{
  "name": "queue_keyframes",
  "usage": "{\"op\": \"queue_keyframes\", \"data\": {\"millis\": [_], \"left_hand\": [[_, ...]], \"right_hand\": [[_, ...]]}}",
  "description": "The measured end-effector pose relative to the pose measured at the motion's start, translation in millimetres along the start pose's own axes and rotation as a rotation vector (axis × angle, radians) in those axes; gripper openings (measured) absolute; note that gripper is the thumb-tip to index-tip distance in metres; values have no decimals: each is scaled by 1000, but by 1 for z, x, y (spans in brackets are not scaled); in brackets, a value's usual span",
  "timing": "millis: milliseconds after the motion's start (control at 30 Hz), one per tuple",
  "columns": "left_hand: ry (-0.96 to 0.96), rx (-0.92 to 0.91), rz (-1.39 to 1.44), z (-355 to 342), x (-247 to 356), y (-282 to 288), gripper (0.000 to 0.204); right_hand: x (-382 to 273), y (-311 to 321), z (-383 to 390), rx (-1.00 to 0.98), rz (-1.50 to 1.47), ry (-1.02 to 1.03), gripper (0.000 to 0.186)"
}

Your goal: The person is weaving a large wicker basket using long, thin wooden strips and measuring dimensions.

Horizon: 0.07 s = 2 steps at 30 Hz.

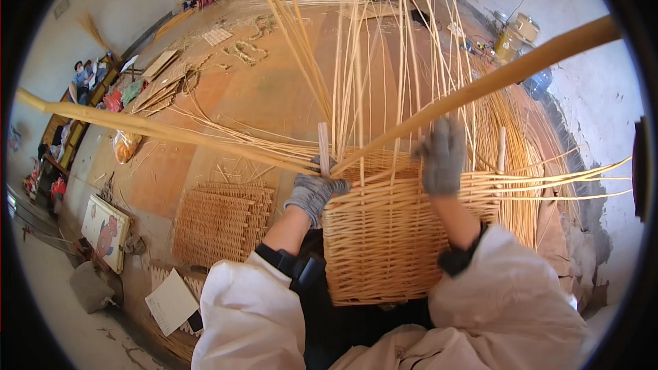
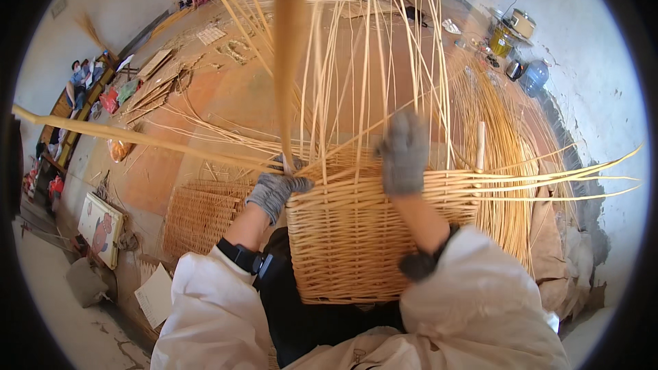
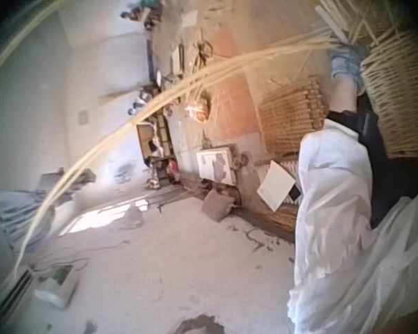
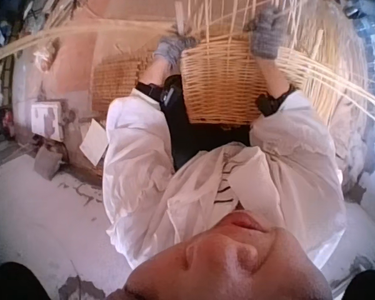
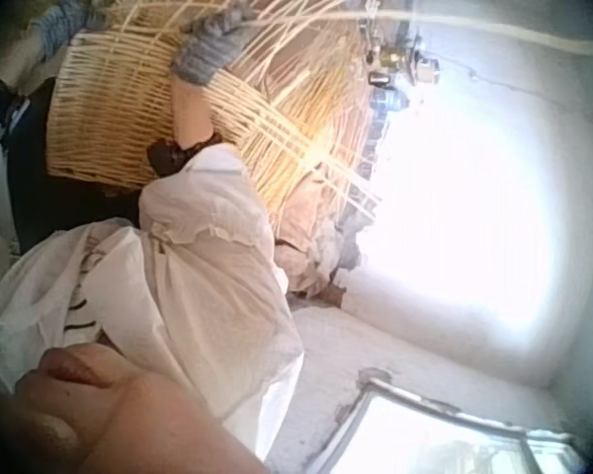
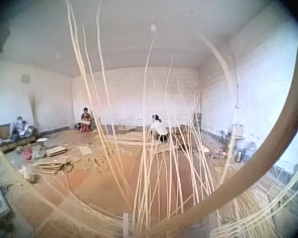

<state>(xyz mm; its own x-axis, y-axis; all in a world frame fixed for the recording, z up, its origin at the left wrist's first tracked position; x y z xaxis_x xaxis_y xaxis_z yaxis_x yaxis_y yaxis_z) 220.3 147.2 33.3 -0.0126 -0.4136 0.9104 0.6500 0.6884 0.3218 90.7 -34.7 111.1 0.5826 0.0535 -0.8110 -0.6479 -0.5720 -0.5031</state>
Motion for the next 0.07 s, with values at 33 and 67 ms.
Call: {"op": "queue_keyframes", "data": {"millis": [33, 67], "left_hand": [[-44, 15, -45, 6, 4, 4, 36], [-52, -4, -65, 13, 11, -2, 36]], "right_hand": [[11, 19, 3, 6, -8, -7, 28], [14, 37, 3, -298, -293, 7, 33]]}}
Point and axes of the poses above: each hand's wrist, its own z-axis away from the middle knuckle, its own y-axis out of the back of the hand, x = y × z, the point moved 6 cm from there along -z, towards the middle knuckle, and after that the axes turned 5 degrees about -z, right-handed, at the moved point
